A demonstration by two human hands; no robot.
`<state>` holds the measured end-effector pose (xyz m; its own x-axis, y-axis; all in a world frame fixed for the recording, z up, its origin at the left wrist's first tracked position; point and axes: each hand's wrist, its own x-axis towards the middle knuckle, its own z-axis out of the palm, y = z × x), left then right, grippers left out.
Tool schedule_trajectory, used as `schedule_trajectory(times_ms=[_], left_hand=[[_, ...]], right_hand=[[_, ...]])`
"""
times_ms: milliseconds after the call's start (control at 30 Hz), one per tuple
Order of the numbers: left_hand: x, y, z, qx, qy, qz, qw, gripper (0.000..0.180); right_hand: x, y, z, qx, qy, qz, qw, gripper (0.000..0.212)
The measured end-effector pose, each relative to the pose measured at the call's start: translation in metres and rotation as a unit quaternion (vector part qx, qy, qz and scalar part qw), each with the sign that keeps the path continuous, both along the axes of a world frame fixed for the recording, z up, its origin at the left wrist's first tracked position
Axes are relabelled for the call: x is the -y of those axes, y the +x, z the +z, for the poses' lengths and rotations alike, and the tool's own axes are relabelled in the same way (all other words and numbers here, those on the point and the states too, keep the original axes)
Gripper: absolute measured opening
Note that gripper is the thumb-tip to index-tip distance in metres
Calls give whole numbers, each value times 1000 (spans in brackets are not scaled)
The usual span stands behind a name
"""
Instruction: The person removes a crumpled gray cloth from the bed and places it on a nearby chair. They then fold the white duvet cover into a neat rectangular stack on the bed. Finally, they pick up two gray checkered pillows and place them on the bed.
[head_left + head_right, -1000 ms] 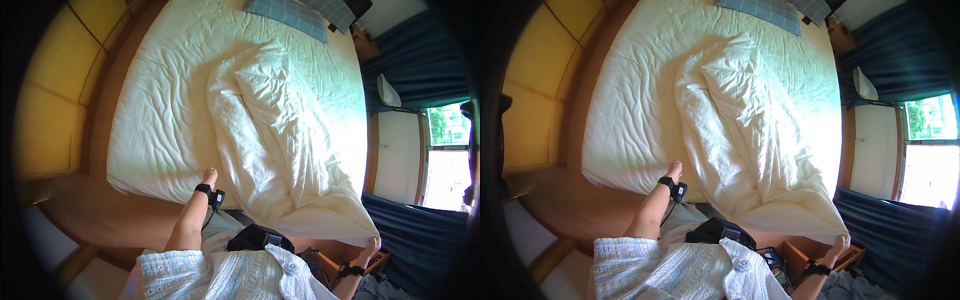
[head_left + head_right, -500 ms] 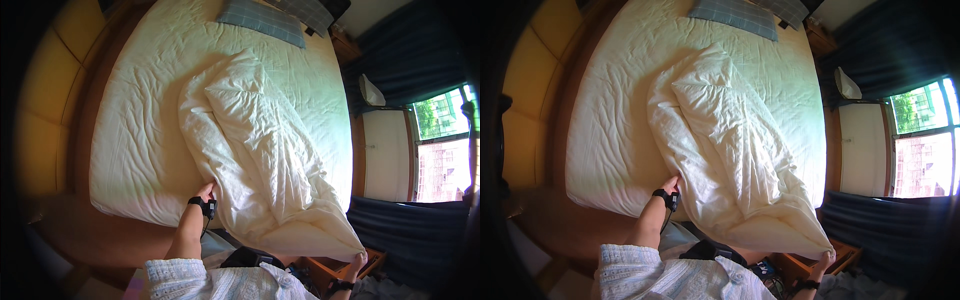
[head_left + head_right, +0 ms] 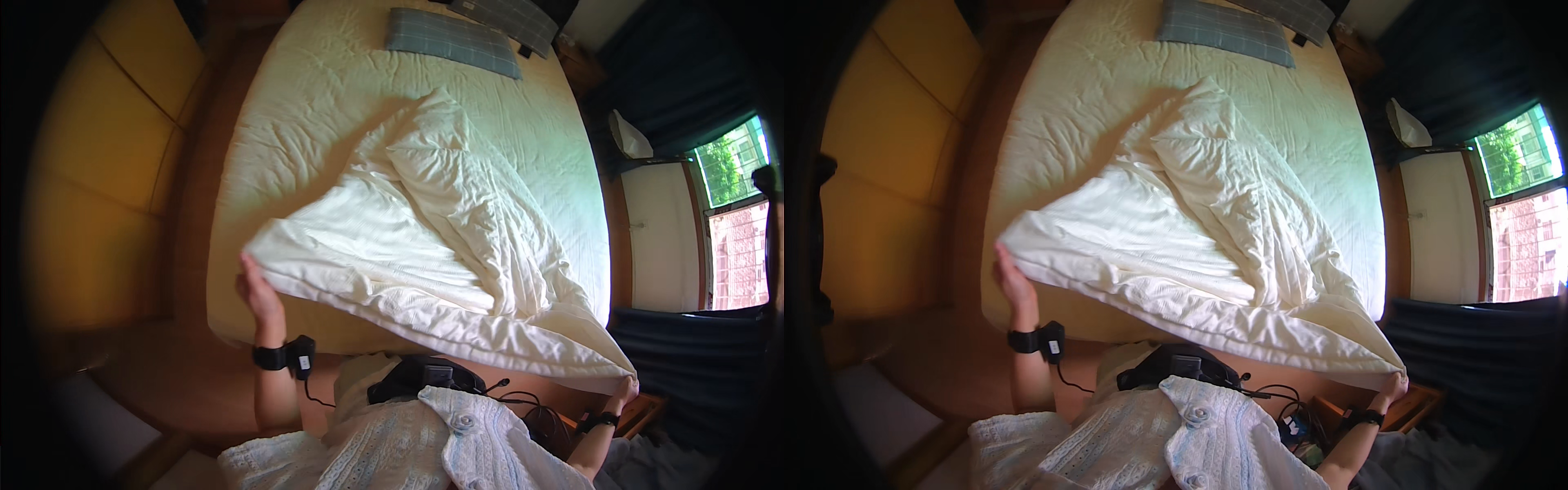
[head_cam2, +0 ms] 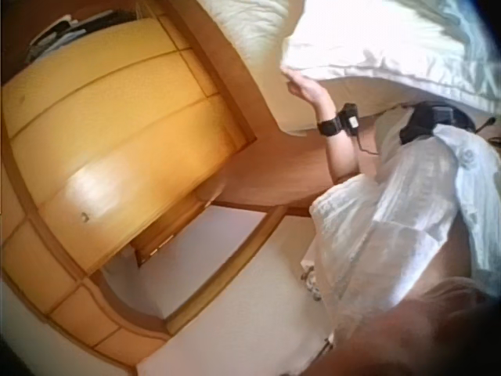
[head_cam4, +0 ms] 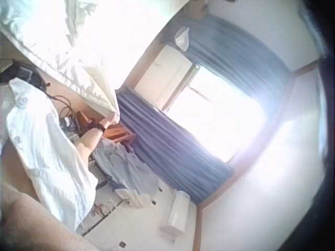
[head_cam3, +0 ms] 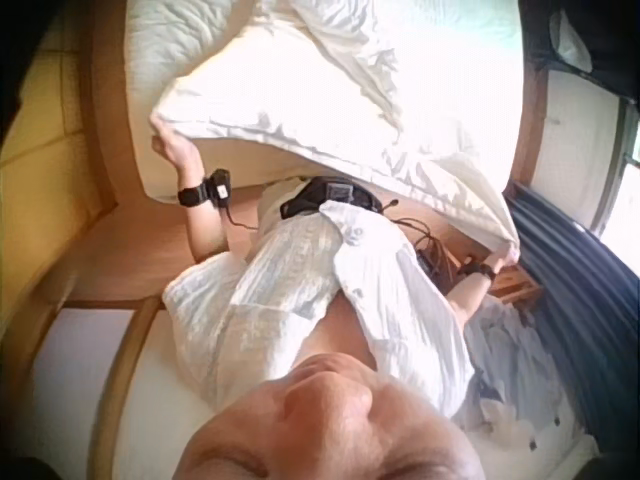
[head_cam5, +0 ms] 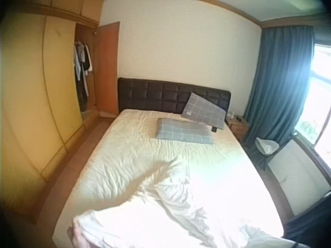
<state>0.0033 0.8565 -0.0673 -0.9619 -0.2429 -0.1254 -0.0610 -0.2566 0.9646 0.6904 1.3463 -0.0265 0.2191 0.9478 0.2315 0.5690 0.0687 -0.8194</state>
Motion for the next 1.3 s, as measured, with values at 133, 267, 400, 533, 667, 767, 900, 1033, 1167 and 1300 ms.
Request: schedule_trajectory(times_ms=[133,267,400,533,667,767,900,1033,1167,1300], left_hand=[[66,19,45,-74,-130,70,986,38],[93,24,57,-178,-616,161,750,36],[98,10,53,10,-342,-83,936,34],[97,9,52,-120,-336,-217,909,30],[96,21,66,-274,-414,-294,817,52],[96,24,80,-260,-494,-267,786,56],[104,21,94,-341,-512,-302,728,60],[114,18,85,-333,-498,-287,748,55],[127,8,58,-310,-525,-190,769,40],[186,-19,35,-311,-529,-155,775,22]], right_hand=[[-21,21,-6,-59,-13,11,998,28],[-30,-3,4,164,-13,-37,986,35],[-18,-43,22,128,-27,-7,991,31],[-7,-64,34,220,-9,-36,975,32],[-1,-74,41,170,16,-23,985,28],[3,-83,46,139,26,-47,989,27],[13,-90,54,137,21,-66,988,28],[16,-78,56,157,68,-108,979,30],[-4,-47,57,179,60,-135,973,31],[-24,2,72,235,116,-139,955,30]])
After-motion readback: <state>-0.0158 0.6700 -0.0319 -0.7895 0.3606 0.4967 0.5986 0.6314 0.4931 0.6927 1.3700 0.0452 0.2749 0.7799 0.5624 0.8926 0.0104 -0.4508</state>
